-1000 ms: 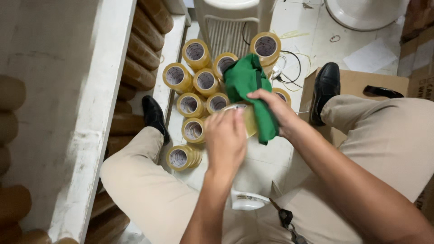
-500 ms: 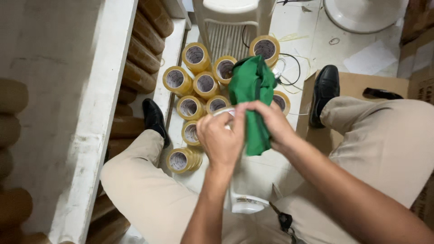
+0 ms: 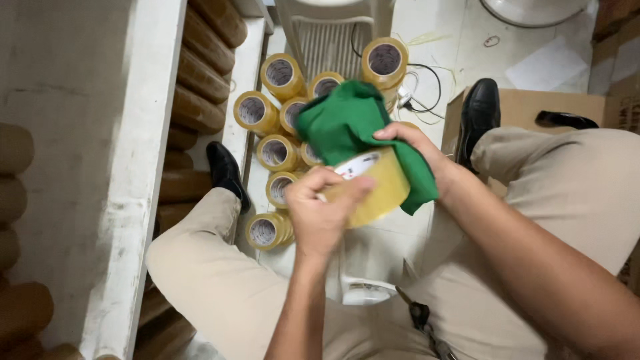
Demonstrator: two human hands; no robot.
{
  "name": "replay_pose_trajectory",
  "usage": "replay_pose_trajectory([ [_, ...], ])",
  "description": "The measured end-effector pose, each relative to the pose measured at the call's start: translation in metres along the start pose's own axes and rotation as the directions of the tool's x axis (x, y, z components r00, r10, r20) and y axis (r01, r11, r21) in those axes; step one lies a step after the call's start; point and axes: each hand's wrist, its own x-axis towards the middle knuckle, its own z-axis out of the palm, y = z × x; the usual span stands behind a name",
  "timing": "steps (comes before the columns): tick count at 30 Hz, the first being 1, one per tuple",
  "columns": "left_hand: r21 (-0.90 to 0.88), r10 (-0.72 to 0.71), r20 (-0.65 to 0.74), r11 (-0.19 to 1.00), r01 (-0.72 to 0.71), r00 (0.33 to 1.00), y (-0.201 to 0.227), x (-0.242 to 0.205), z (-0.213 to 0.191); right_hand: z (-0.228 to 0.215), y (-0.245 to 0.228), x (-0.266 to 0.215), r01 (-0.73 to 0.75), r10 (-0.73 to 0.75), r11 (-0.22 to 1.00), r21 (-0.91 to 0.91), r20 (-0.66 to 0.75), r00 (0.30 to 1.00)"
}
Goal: The person sits on the floor surrounded by tape rolls and uses a green cloth to wipe the surface of a tape roll. They repeatedly rub the cloth over the roll, rotate it, and place it back among the other rolls.
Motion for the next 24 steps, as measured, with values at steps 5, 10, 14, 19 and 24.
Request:
replay_pose_trajectory([
  [5, 0.155, 0.018, 0.082, 0.987, -0.030, 0.997, 0.022, 0.028, -0.015, -0.012, 0.013, 0.045, 0.024, -0.024, 1.000, -0.002, 0.024, 0.999],
  [10, 0.520, -0.058, 0.150, 0.853, -0.029, 0.987, 0.034, 0.031, -0.008, -0.015, 0.021, 0.057, 0.153, -0.157, 0.979, -0.135, -0.013, 0.988],
  [14, 0.280, -0.245, 0.030, 0.933, 0.227, 0.969, 0.033, 0.015, -0.008, -0.018, 0.024, 0.024, 0.345, -0.367, 0.903, -0.255, -0.042, 0.929],
  [19, 0.138, -0.238, -0.002, 0.962, 0.236, 0.971, 0.033, 0.004, -0.019, -0.021, 0.032, -0.002, 0.356, -0.382, 0.900, -0.250, -0.061, 0.922],
  [24, 0.148, -0.292, -0.129, 0.939, 0.309, 0.948, 0.039, 0.024, -0.009, 0.007, 0.013, 0.008, 0.524, -0.547, 0.749, -0.405, 0.069, 0.834],
])
